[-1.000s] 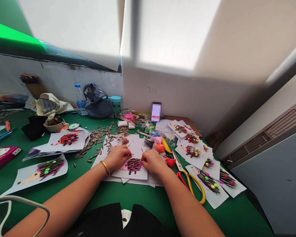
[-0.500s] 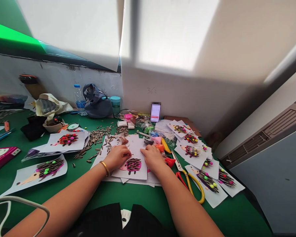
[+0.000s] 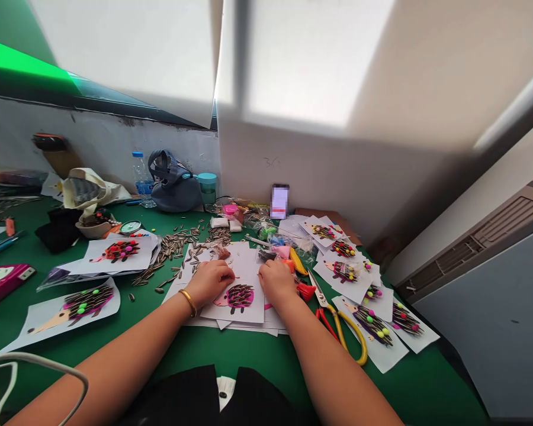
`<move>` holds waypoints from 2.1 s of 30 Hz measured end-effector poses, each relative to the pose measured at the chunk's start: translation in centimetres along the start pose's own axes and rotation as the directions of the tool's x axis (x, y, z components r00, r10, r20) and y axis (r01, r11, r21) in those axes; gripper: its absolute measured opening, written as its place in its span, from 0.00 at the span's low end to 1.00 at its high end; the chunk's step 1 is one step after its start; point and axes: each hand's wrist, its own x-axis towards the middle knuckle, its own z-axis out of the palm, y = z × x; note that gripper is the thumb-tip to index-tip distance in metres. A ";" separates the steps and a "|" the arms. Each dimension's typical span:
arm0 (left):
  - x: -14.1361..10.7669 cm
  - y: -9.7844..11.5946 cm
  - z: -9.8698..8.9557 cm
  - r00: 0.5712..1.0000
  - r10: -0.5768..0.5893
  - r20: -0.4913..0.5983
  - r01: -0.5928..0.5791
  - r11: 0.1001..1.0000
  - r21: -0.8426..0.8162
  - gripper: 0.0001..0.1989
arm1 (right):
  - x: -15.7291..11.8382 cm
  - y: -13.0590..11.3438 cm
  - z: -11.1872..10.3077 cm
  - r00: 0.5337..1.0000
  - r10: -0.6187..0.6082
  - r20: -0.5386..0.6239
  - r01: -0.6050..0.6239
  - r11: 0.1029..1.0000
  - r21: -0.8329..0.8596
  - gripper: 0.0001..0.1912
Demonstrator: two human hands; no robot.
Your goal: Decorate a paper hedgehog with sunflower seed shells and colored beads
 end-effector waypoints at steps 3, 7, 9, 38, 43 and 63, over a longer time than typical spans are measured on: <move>0.0 0.0 -0.1 1.000 -0.008 0.002 0.008 1.000 -0.001 0.08 | 0.0 -0.2 -0.1 1.000 -0.006 -0.023 0.004 0.998 -0.059 0.10; 0.0 0.0 -0.1 1.000 -0.016 -0.004 0.016 1.000 0.002 0.08 | -0.4 -0.4 -0.6 0.994 0.043 -0.096 -0.041 0.999 0.021 0.08; 0.0 0.0 -0.1 1.000 -0.025 -0.016 0.025 1.000 0.005 0.08 | -0.7 -0.3 -0.9 0.993 0.078 -0.089 -0.068 0.991 0.115 0.09; -0.1 -0.1 -0.2 0.998 -0.069 -0.008 0.069 0.998 0.008 0.07 | -1.9 1.0 -1.7 0.972 0.040 0.232 -0.171 0.799 0.577 0.08; -0.1 -0.1 -0.2 0.998 -0.065 -0.007 0.065 0.998 0.002 0.07 | -1.9 0.7 -1.5 0.961 -0.009 0.275 -0.168 0.773 0.612 0.07; -0.1 0.0 -0.3 0.997 -0.075 -0.008 0.075 0.997 0.004 0.07 | -1.8 -1.1 -1.8 0.981 -0.010 0.193 -0.063 0.927 0.370 0.08</move>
